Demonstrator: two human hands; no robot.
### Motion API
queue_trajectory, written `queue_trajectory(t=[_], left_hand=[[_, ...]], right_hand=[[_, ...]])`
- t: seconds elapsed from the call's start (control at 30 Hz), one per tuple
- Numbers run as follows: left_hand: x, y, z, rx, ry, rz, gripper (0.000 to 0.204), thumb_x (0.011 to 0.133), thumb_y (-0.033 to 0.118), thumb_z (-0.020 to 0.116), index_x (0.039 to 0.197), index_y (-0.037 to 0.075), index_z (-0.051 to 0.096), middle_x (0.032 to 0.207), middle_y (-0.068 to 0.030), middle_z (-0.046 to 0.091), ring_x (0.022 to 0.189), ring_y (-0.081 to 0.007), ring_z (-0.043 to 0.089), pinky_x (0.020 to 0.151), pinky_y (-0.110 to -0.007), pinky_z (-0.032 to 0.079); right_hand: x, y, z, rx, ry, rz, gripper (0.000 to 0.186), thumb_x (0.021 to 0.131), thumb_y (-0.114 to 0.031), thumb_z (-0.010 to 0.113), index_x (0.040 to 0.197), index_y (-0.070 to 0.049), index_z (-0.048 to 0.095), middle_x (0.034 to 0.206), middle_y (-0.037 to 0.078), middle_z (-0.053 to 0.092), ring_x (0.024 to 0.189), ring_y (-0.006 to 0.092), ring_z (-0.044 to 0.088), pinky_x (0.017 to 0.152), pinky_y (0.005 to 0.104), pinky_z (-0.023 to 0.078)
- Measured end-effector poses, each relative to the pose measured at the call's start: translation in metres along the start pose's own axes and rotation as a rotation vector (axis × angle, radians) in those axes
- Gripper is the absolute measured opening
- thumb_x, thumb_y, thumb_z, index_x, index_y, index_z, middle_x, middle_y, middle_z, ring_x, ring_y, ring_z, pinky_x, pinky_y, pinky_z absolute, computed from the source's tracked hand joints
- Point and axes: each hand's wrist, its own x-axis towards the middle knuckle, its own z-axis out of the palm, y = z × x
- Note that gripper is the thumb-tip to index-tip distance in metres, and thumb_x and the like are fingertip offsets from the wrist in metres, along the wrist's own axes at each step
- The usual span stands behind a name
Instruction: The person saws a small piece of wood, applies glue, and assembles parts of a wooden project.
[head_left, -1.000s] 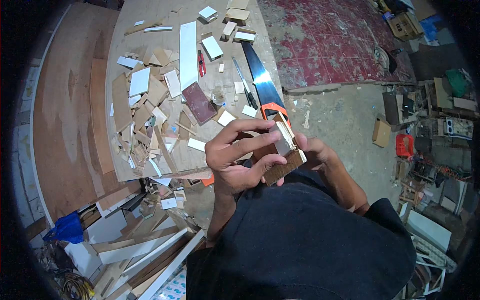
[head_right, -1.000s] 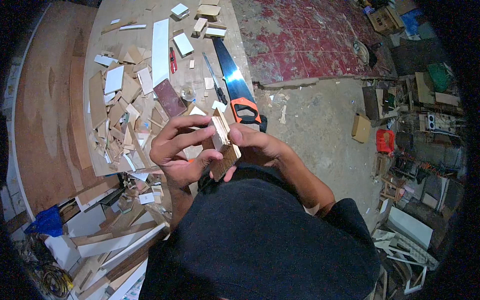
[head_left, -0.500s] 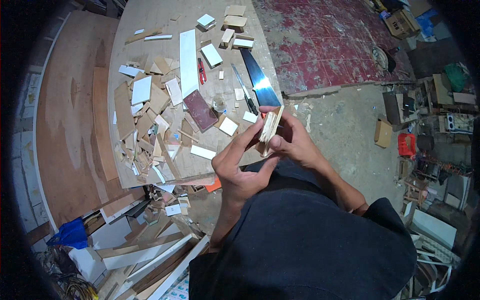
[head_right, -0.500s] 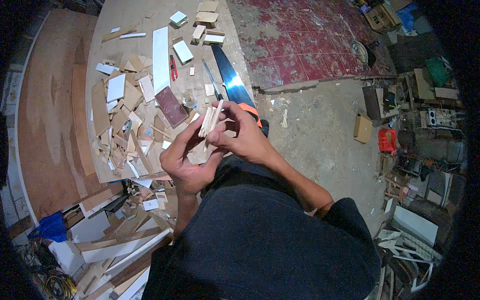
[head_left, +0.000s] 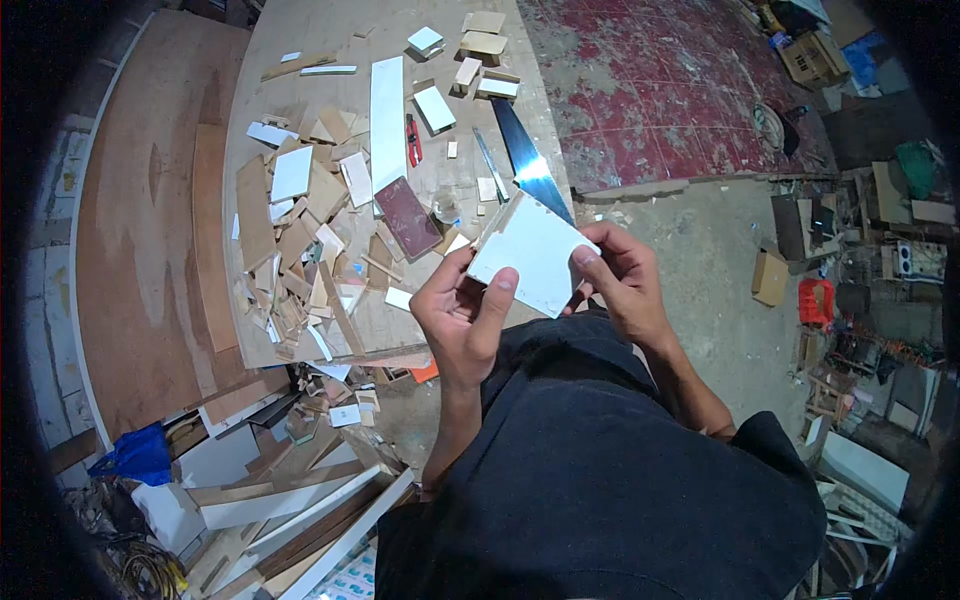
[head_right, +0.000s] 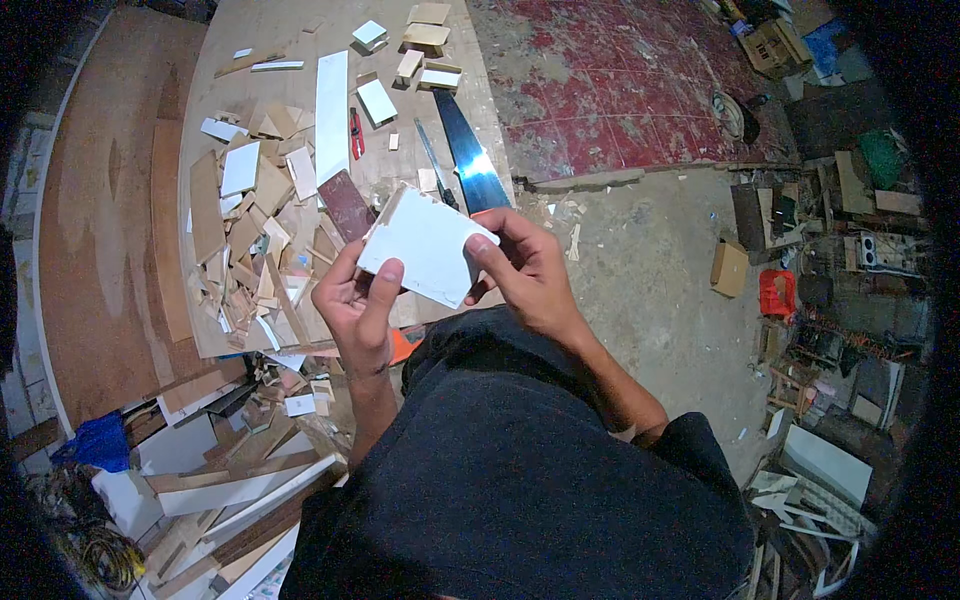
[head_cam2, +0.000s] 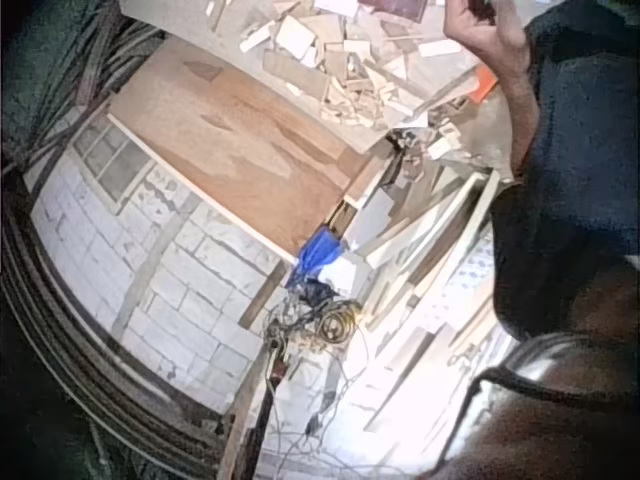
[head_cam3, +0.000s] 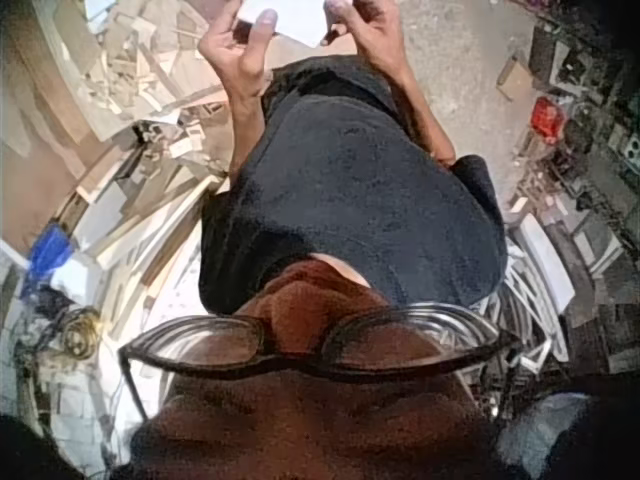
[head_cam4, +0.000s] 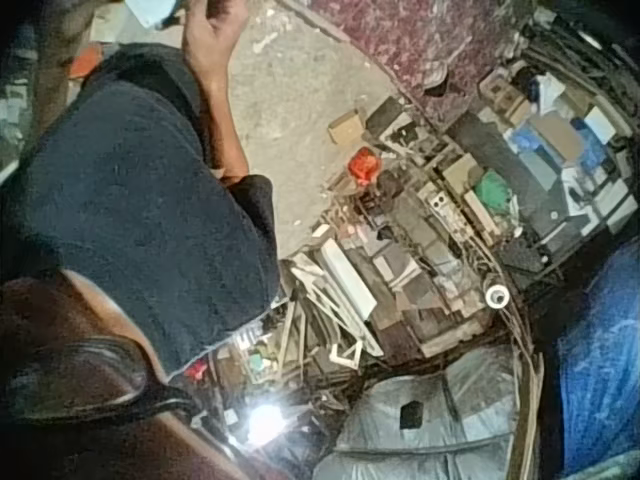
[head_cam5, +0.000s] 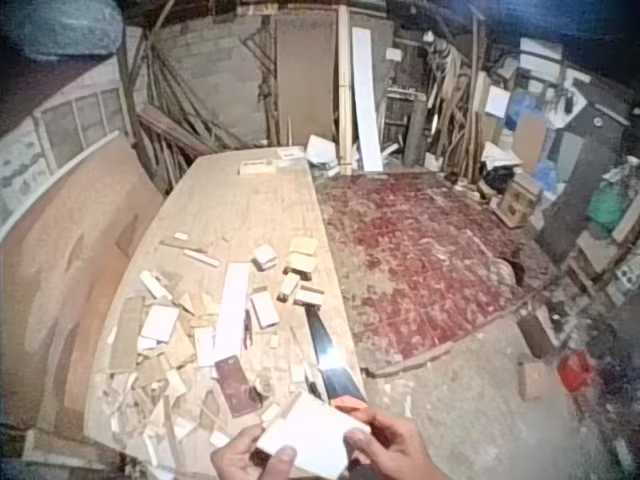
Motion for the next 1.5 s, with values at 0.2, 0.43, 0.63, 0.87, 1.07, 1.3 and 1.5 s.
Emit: queue_trajectory(t=[0.2,0.43,0.63,0.87,1.07,1.3,1.5], left_hand=[[0.013,-0.001,-0.01,-0.173,-0.058,-0.091,0.038,0.09,0.014,0.065,0.118,-0.012,0.059,0.102,-0.0173,0.069,0.092,-0.0165,0.066,0.079,-0.026,0.053],[0.021,0.012,-0.017,-0.391,-0.3,-0.256,0.03,0.092,0.013,0.061,0.114,-0.008,0.064,0.101,-0.0171,0.07,0.085,-0.0182,0.07,0.07,-0.031,0.06],[0.013,0.017,-0.009,-0.423,-0.37,-0.272,0.029,0.085,0.004,0.069,0.111,-0.007,0.066,0.097,-0.017,0.071,0.084,-0.0188,0.07,0.073,-0.03,0.06],[0.006,0.022,-0.002,-0.355,-0.347,-0.233,0.026,0.084,0.002,0.069,0.108,-0.008,0.067,0.096,-0.0179,0.071,0.084,-0.018,0.07,0.073,-0.03,0.06],[0.004,0.025,-0.001,-0.35,-0.351,-0.229,0.024,0.085,-0.001,0.068,0.107,-0.01,0.067,0.096,-0.0191,0.071,0.085,-0.019,0.07,0.075,-0.03,0.06],[0.002,0.022,0.002,-0.342,-0.374,-0.17,0.025,0.083,-0.002,0.069,0.107,-0.01,0.067,0.097,-0.0197,0.071,0.085,-0.0191,0.07,0.078,-0.029,0.059],[0.001,0.021,0.002,-0.338,-0.361,-0.172,0.026,0.083,-0.003,0.07,0.108,-0.01,0.067,0.097,-0.0197,0.071,0.088,-0.0195,0.07,0.08,-0.03,0.058]], right_hand=[[-0.002,-0.01,-0.005,-0.086,-0.022,-0.081,0.026,0.099,-0.019,0.055,0.11,0.004,0.058,0.083,0.005,0.061,0.069,0.0098,0.061,0.053,0.0254,0.056],[0.0,-0.004,-0.023,-0.108,-0.113,-0.133,0.025,0.099,-0.019,0.055,0.109,0.003,0.059,0.083,0.005,0.061,0.068,0.0085,0.059,0.054,0.0239,0.053],[0.002,-0.002,-0.028,-0.082,-0.126,-0.142,0.023,0.099,-0.019,0.055,0.107,0.002,0.059,0.084,0.004,0.061,0.07,0.0094,0.06,0.057,0.0257,0.052],[0.002,0.004,-0.037,-0.076,-0.144,-0.169,0.021,0.099,-0.019,0.055,0.106,0.002,0.058,0.085,0.004,0.061,0.07,0.0098,0.06,0.058,0.0245,0.051],[0.0,0.005,-0.037,-0.077,-0.14,-0.176,0.021,0.099,-0.019,0.056,0.104,0.001,0.058,0.085,0.004,0.061,0.069,0.0091,0.06,0.058,0.0239,0.05],[-0.001,0.008,-0.037,-0.035,-0.108,-0.158,0.021,0.099,-0.019,0.057,0.104,0.001,0.059,0.084,0.004,0.061,0.068,0.0085,0.059,0.058,0.0237,0.05],[0.0,0.008,-0.038,-0.048,-0.108,-0.165,0.022,0.099,-0.02,0.057,0.104,0.001,0.059,0.081,0.004,0.062,0.065,0.0088,0.059,0.056,0.0234,0.049]])
